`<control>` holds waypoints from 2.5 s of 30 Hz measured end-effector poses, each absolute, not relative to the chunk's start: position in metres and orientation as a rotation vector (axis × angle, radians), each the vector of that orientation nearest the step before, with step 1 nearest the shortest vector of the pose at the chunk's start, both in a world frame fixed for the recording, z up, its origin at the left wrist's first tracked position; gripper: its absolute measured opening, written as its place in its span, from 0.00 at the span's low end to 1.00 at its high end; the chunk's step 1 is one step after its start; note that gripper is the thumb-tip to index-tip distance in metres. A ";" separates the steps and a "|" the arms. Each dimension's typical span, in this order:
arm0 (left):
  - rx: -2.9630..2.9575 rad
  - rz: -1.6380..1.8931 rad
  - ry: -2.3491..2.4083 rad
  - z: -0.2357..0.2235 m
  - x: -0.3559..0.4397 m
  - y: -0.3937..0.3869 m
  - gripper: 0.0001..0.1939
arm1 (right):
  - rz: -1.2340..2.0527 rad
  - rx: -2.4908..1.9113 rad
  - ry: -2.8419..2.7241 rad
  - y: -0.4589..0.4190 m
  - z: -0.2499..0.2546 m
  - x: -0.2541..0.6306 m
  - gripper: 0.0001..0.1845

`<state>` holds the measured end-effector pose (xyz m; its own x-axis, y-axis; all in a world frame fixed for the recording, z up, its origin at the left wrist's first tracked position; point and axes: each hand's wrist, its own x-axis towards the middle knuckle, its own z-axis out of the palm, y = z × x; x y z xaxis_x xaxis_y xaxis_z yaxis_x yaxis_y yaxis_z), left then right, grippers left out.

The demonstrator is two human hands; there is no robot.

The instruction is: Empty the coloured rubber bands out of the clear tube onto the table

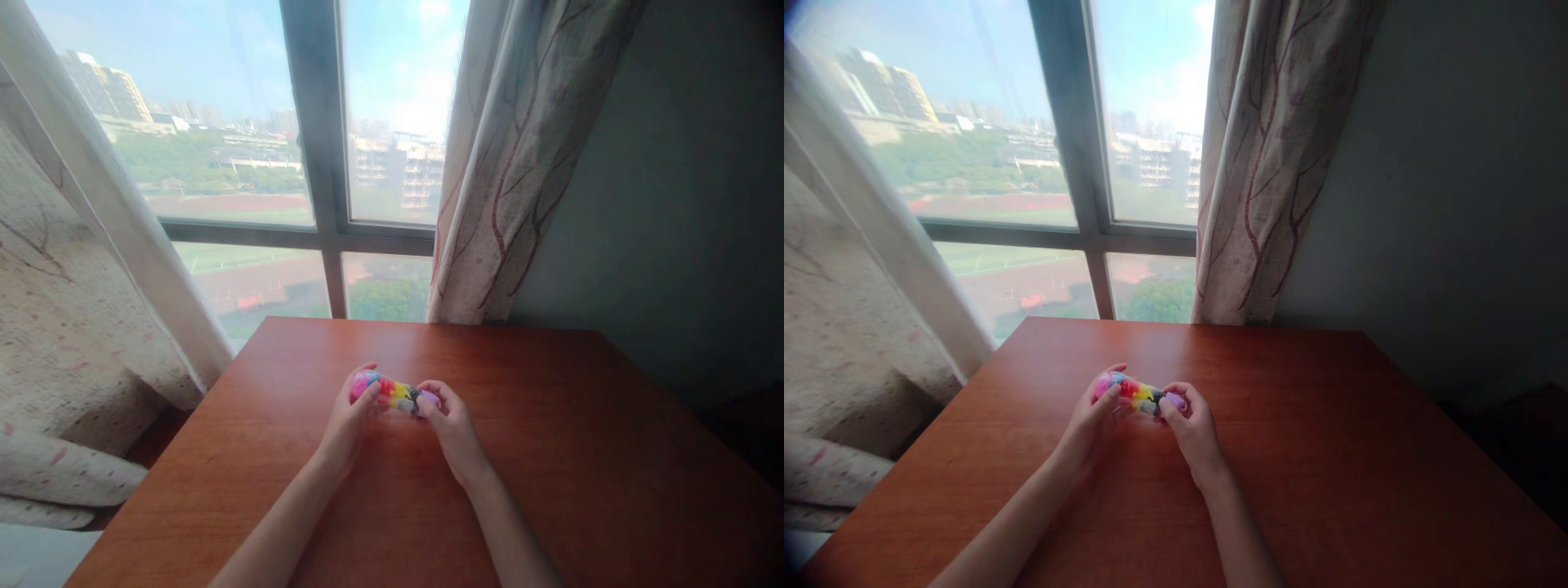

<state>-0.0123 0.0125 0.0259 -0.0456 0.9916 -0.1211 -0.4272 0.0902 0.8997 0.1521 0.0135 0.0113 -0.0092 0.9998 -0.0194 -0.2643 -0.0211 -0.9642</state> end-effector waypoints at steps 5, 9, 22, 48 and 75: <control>0.810 1.388 0.962 0.029 -0.009 0.012 0.41 | 1.384 -1.014 -0.931 0.014 0.007 0.156 0.19; 0.822 1.370 1.057 0.025 -0.014 0.015 0.30 | 1.382 -1.006 -0.938 0.015 0.006 0.156 0.20; 0.748 1.355 1.009 0.026 -0.013 0.013 0.25 | 1.248 -1.056 -1.070 0.013 0.008 0.151 0.16; 0.714 1.310 0.901 0.031 -0.005 0.007 0.29 | 1.428 -0.973 -0.945 0.011 0.010 0.150 0.20; 0.739 1.336 0.947 0.027 -0.008 0.011 0.23 | 1.447 -0.999 -1.013 0.011 0.013 0.150 0.20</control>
